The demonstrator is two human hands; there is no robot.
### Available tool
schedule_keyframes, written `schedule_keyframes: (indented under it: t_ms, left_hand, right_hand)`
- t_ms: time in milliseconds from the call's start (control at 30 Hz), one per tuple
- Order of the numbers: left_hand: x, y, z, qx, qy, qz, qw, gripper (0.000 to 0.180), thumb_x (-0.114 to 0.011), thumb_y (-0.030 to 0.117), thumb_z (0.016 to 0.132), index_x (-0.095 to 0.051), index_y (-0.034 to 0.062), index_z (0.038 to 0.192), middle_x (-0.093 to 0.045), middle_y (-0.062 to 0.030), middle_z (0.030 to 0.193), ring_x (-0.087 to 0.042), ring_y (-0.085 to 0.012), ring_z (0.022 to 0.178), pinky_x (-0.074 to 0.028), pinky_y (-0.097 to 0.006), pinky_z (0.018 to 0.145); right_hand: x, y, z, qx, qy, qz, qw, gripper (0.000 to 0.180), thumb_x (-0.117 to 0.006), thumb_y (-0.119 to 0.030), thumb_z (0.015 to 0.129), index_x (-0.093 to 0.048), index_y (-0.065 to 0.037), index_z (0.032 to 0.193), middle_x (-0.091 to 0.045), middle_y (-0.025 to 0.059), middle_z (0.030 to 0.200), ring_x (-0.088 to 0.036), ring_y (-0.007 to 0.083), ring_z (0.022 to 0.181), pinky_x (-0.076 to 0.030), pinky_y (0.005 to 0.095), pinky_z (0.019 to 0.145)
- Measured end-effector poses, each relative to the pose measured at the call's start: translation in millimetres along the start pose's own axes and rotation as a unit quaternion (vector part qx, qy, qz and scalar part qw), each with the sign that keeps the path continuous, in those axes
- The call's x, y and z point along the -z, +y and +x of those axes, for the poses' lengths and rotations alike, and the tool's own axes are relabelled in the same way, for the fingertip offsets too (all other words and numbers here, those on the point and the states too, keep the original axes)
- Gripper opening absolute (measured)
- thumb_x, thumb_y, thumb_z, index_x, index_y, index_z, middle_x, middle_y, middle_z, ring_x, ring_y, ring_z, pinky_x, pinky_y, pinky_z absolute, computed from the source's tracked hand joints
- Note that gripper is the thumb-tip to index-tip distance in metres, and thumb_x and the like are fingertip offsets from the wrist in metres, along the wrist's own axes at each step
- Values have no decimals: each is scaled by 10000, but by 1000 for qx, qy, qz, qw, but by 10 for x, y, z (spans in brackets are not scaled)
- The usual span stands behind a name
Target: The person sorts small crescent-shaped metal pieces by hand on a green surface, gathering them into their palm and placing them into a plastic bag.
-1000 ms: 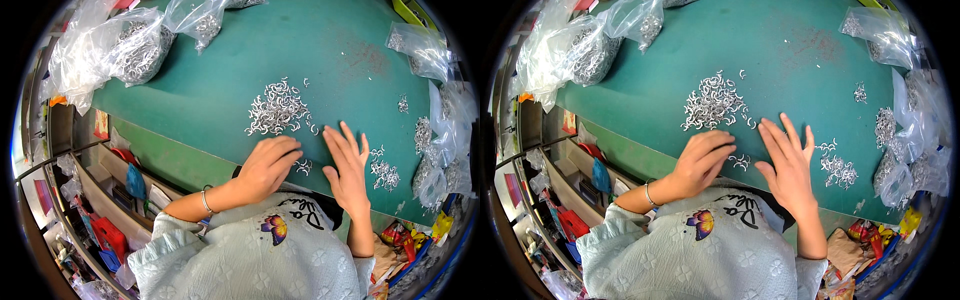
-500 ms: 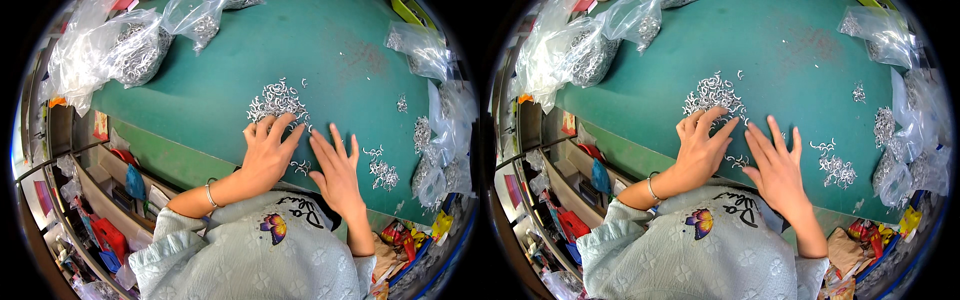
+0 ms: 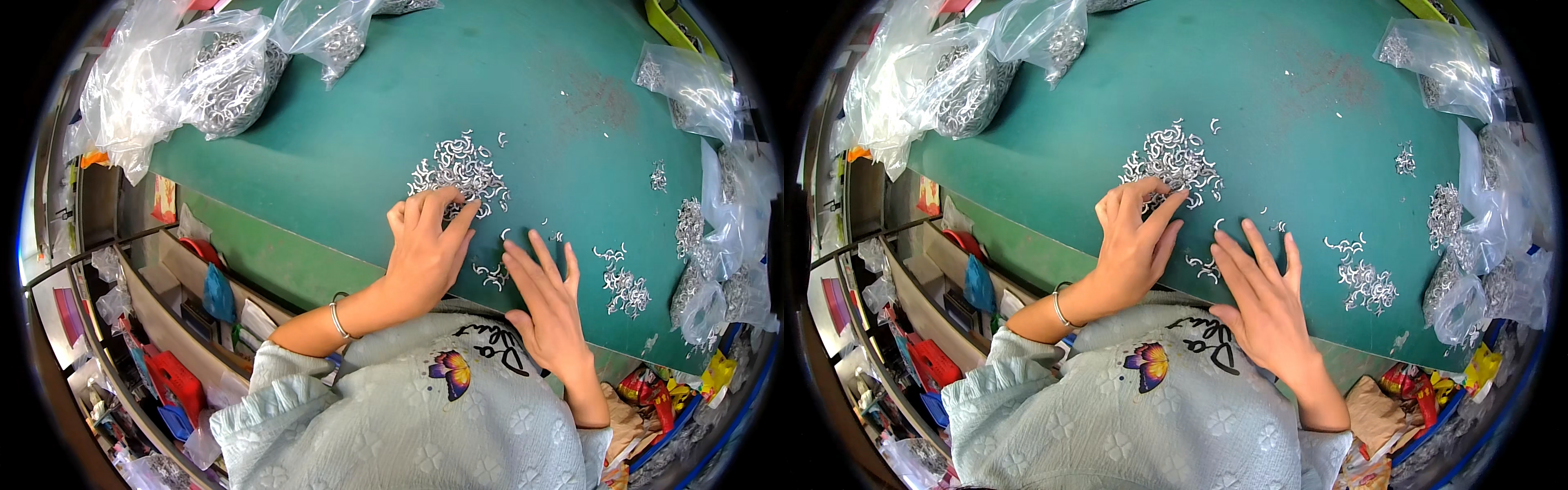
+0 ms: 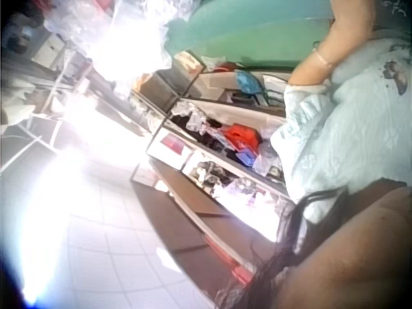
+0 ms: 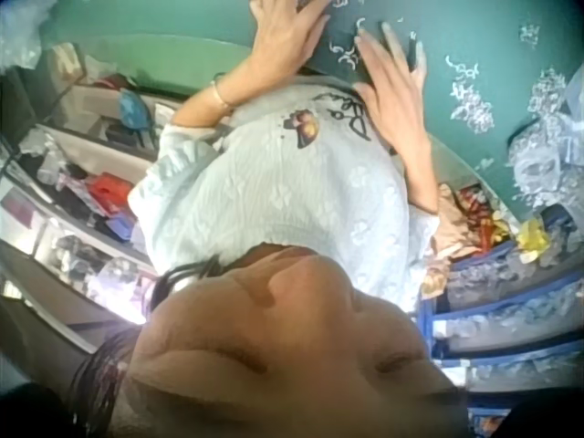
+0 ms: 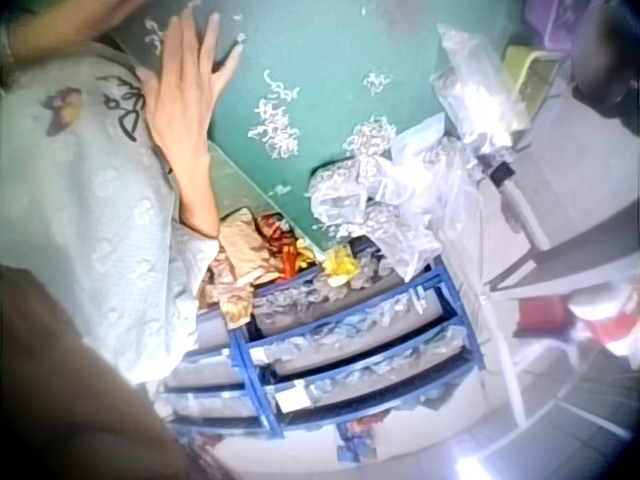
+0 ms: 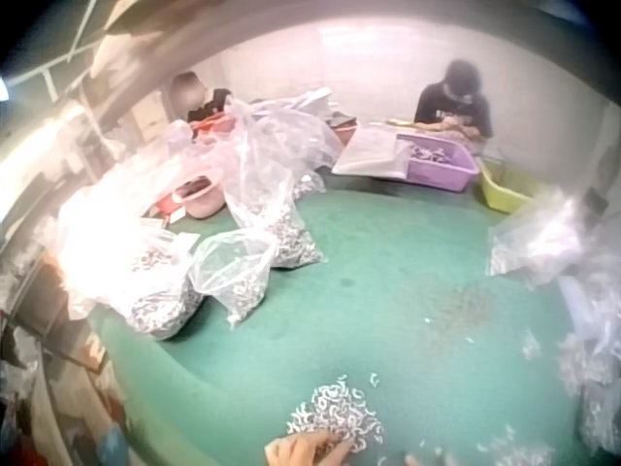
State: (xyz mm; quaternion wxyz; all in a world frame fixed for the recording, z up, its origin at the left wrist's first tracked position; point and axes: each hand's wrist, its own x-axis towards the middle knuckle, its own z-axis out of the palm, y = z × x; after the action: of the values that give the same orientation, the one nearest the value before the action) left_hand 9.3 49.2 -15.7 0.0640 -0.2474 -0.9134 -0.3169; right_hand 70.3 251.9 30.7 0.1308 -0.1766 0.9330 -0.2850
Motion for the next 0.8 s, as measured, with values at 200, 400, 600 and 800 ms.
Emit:
schedule_keyframes:
  t_ms: [200, 400, 600, 800]
  left_hand:
    - [-12, 42, 21, -9, -17, 12, 1000, 397, -693, 34, 792, -638, 86, 1182, -531, -91, 1168, -480, -290, 1070, -327, -423, 897]
    - [21, -8, -36, -4, -12, -23, 1000, 358, -701, 44, 788, -651, 83, 1140, -538, -82, 1146, -487, -279, 1034, -328, -422, 881]
    - [58, -5, -49, -26, -25, -17, 999, 317, -702, 33, 783, -673, 87, 1094, -544, -82, 1121, -500, -264, 984, -329, -405, 853]
    - [75, -17, -139, -31, -34, -79, 996, 311, -693, 7, 764, -674, 68, 1068, -561, -70, 1065, -527, -240, 917, -344, -387, 818]
  right_hand:
    - [-42, 39, 158, 12, -4, -32, 999, 640, -701, -226, 795, -499, -14, 1364, -404, 90, 1497, -282, 327, 1436, -126, 633, 1135]
    - [15, 25, 133, 38, 22, 35, 998, 590, -704, -165, 788, -521, -9, 1327, -475, 91, 1447, -304, 336, 1429, -133, 622, 1134]
    - [-74, 15, 323, 24, 18, -25, 999, 577, -684, -171, 817, -498, -16, 1341, -457, 93, 1461, -308, 331, 1426, -129, 624, 1132]
    - [-6, 48, 200, 29, 9, 12, 999, 570, -715, -225, 765, -566, -10, 1272, -528, 82, 1392, -332, 305, 1417, -142, 620, 1137]
